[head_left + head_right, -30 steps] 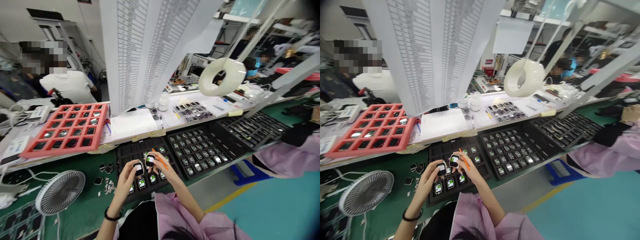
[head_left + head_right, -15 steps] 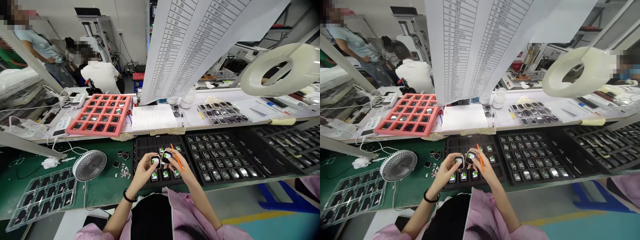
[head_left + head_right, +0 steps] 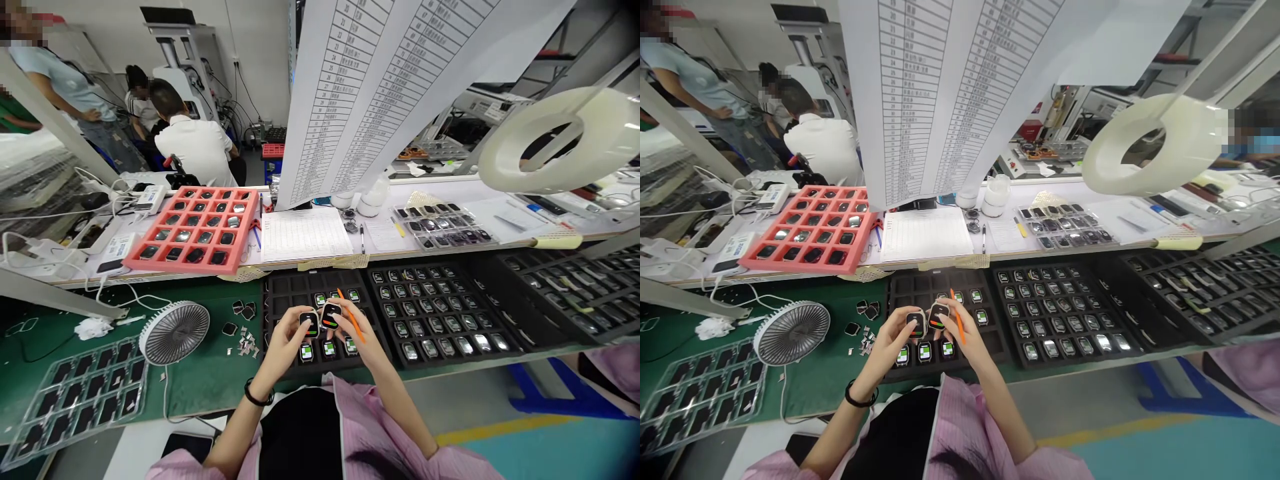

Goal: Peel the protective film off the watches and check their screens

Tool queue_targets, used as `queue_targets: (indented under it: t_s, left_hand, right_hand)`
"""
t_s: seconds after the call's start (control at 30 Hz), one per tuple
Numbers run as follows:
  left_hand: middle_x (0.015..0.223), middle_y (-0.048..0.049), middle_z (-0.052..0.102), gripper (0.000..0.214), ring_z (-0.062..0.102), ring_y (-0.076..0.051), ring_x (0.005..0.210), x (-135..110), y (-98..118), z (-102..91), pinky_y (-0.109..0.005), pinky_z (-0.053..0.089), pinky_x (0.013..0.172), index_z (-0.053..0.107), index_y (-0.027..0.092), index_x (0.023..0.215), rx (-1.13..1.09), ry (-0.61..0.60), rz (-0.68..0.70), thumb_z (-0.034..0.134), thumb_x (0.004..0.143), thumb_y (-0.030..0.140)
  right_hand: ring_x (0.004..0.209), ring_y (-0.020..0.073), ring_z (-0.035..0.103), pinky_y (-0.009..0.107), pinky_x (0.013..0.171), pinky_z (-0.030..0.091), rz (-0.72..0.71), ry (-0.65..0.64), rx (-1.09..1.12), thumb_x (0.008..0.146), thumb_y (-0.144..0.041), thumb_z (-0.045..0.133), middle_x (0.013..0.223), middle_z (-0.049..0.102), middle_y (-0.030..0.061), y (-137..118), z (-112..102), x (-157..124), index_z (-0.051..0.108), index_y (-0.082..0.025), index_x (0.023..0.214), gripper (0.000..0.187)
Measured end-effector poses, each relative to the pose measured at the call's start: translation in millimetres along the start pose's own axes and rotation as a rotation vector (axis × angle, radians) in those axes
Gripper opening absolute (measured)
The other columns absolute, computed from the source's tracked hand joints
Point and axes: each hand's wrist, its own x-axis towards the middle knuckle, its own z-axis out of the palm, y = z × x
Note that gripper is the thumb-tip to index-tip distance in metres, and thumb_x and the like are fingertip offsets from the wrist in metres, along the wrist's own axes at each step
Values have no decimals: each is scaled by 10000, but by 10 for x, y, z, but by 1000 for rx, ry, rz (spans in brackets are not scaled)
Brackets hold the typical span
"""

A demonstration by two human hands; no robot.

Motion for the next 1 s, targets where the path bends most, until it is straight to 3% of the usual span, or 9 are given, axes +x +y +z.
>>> queue_targets:
  t_s: [0.33,0.47,0.6,0.8,1.0]
  left_hand:
    - [918,-21,598,323,489,-88,594,-16,73,-13,-204,426,521,606,211,1073,-18,28,-6,490,900,458]
    - [825,-8,565,351,493,-96,597,-17,38,-33,-199,382,497,593,208,1106,-64,10,-32,506,889,469]
    - [891,-19,601,368,486,-93,583,-14,15,-27,-214,417,511,567,219,1144,-65,12,-12,538,870,462]
    - [1059,-62,616,379,582,-162,812,-14,-1,-10,-261,515,654,527,219,1176,-38,-1,37,545,871,443]
    - [1136,-88,598,394,590,-185,926,-22,-10,-14,-272,493,716,483,208,1200,29,-15,69,597,857,364]
  right_hand:
    - [551,123,594,250,438,366,21,8,56,868,-380,562,945,656,49,1,0,-4,553,-231,1097,274]
    - [564,133,605,254,444,378,45,0,108,871,-386,546,965,666,60,-24,-4,-25,555,-224,1108,287]
    - [581,132,609,258,456,383,39,2,74,881,-380,536,1001,661,63,-55,7,-46,543,-228,1120,283]
    - [609,132,596,261,464,395,5,-12,-3,886,-368,536,985,641,56,-58,5,-57,521,-244,1156,297]
    - [665,141,612,244,459,387,32,-74,26,853,-366,593,1054,608,67,24,-41,-29,491,-265,1181,358]
